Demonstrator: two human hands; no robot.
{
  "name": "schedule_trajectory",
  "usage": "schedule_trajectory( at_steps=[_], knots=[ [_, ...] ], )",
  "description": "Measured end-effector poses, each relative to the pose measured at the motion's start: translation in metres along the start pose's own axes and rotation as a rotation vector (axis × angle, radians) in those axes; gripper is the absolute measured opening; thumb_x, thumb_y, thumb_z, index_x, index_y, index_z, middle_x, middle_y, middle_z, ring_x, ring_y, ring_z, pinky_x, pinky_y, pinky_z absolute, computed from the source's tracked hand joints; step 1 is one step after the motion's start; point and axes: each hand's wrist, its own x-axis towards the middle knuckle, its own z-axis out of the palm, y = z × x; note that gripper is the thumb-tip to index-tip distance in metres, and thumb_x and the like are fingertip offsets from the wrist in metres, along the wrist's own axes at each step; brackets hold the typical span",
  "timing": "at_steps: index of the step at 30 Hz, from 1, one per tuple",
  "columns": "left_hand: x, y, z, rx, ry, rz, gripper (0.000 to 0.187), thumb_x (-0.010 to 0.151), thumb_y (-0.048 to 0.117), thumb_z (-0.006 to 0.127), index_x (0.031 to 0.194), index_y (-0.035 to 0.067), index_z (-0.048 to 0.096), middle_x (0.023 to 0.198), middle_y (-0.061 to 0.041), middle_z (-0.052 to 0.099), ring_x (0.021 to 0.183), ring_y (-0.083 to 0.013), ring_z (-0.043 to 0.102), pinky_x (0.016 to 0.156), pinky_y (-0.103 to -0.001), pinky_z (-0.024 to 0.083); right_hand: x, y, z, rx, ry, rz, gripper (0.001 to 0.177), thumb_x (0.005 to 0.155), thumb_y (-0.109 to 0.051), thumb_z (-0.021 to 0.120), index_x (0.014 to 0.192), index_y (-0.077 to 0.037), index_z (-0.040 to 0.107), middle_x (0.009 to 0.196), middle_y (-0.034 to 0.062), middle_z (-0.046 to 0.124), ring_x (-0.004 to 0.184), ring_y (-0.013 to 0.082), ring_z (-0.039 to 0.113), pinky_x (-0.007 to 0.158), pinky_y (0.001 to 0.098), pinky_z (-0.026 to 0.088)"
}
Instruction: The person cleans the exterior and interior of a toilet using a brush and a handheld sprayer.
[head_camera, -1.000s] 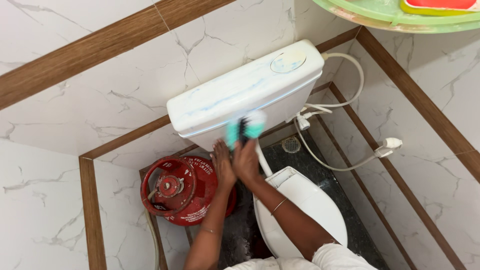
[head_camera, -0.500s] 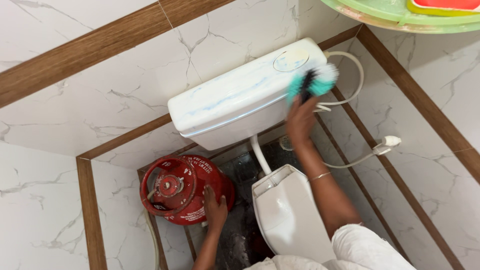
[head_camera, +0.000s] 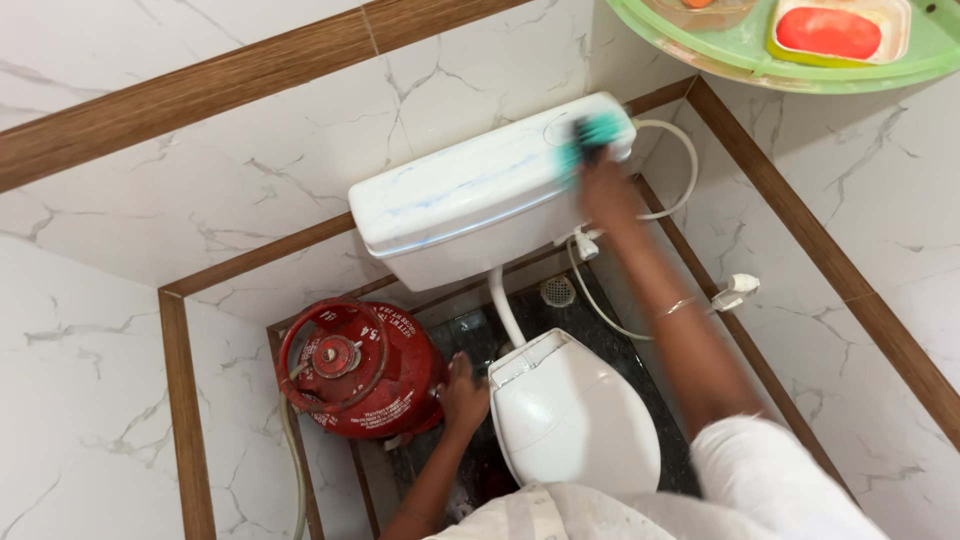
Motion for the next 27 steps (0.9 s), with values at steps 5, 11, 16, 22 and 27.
schedule_trajectory(
  at_steps=[5, 11, 16, 22, 27],
  knots=[
    [-0.016, -0.051, -0.008, -0.026, 0.011, -0.158, 0.078, 0.093, 0.031, 0.063, 0.159, 0.01, 0.028, 0.167, -0.009, 0.027, 0.155, -0.0291, 0.026, 0.121, -0.062, 0.022, 0.033, 0.012, -0.045, -0.032, 0.071, -0.03, 0.067, 0.108, -0.044, 0.05, 0.147, 0.008, 0.031, 0.133, 0.0353, 0.053, 0.113, 0.0509, 0.06, 0.096, 0.0557, 0.05],
    [-0.005, -0.021, -0.017, -0.037, 0.07, -0.068, 0.079, 0.092, 0.031, 0.065, 0.159, 0.01, 0.028, 0.167, -0.01, 0.027, 0.153, -0.0301, 0.029, 0.12, -0.064, 0.023, -0.025, -0.077, -0.002, -0.109, 0.06, -0.141, 0.077, 0.106, -0.031, 0.046, 0.154, 0.016, 0.009, 0.139, 0.0333, 0.048, 0.108, 0.0455, 0.065, 0.087, 0.052, 0.056],
    [-0.01, 0.064, -0.032, -0.072, 0.031, 0.047, 0.078, 0.093, 0.028, 0.063, 0.159, 0.01, 0.025, 0.167, -0.011, 0.024, 0.154, -0.0316, 0.025, 0.117, -0.069, 0.019, -0.102, -0.192, 0.068, -0.214, -0.108, -0.454, 0.074, 0.099, -0.021, 0.049, 0.155, 0.013, 0.014, 0.136, 0.0331, 0.05, 0.087, 0.0388, 0.072, 0.063, 0.0412, 0.064],
    [-0.029, 0.087, -0.043, -0.044, -0.097, 0.055, 0.06, 0.098, 0.03, 0.056, 0.156, 0.018, 0.044, 0.156, -0.006, 0.051, 0.159, -0.0296, 0.032, 0.123, -0.069, 0.022, -0.164, -0.212, 0.074, -0.075, -0.181, -0.686, 0.072, 0.106, -0.039, 0.044, 0.158, 0.003, 0.017, 0.129, 0.0281, 0.053, 0.081, 0.0393, 0.07, 0.059, 0.0426, 0.063],
    [-0.018, 0.015, -0.021, -0.04, -0.063, 0.014, 0.08, 0.094, 0.029, 0.062, 0.16, 0.009, 0.021, 0.169, -0.012, 0.019, 0.155, -0.0334, 0.02, 0.118, -0.069, 0.015, -0.122, -0.095, 0.093, -0.378, -0.157, -0.843, 0.067, 0.106, -0.046, 0.037, 0.157, -0.006, 0.022, 0.137, 0.0285, 0.043, 0.095, 0.0437, 0.063, 0.059, 0.0432, 0.064]
  ],
)
